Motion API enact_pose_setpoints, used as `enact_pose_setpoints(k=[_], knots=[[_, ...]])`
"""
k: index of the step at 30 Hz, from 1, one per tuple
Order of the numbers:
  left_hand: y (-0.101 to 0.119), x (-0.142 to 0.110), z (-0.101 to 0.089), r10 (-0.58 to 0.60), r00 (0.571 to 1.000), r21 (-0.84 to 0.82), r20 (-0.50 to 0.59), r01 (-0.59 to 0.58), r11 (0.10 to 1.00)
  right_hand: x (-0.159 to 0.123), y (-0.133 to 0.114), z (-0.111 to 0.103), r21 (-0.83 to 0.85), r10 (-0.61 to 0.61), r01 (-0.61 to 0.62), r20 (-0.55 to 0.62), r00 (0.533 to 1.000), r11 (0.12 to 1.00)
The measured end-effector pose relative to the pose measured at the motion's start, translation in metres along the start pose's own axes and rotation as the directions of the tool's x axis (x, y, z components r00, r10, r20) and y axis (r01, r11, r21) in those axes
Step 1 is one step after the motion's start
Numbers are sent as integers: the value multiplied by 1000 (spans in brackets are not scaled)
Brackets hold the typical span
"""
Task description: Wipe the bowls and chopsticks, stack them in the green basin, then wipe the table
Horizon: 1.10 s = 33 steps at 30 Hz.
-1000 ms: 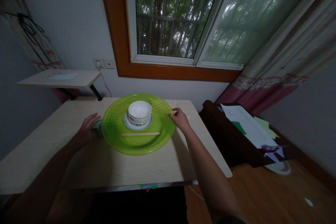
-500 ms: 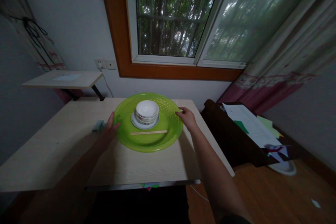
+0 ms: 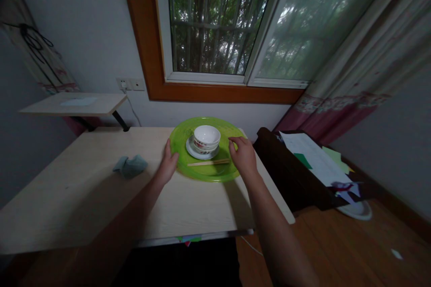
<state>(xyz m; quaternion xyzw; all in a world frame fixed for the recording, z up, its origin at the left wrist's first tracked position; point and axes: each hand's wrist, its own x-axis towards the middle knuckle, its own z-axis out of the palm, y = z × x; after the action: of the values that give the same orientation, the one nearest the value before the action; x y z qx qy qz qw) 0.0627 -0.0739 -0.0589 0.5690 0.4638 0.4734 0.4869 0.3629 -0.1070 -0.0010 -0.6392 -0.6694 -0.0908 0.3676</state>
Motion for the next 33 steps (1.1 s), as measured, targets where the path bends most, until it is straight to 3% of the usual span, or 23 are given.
enact_pose_setpoints(k=[3, 6, 9, 14, 19, 33], knots=[[1, 5, 16, -1, 997, 89, -74, 8, 996, -10, 1, -6, 117, 158, -147, -88, 984, 982], [-2, 10, 33, 17, 997, 102, -70, -10, 995, -19, 6, -17, 203, 333, -293, -203, 921, 934], [-8, 14, 47, 54, 997, 70, -57, -50, 996, -27, 9, -26, 246, 410, -348, -284, 867, 905], [-10, 19, 65, 64, 996, 67, -61, -60, 996, -33, 12, -28, 343, 436, -342, -252, 864, 875], [-9, 21, 75, 71, 988, 37, -135, -67, 997, -36, 18, -24, 302, 440, -363, -249, 863, 882], [-2, 22, 92, 29, 990, 49, -136, -23, 999, -34, 41, -24, 248, 444, -397, -180, 878, 884]])
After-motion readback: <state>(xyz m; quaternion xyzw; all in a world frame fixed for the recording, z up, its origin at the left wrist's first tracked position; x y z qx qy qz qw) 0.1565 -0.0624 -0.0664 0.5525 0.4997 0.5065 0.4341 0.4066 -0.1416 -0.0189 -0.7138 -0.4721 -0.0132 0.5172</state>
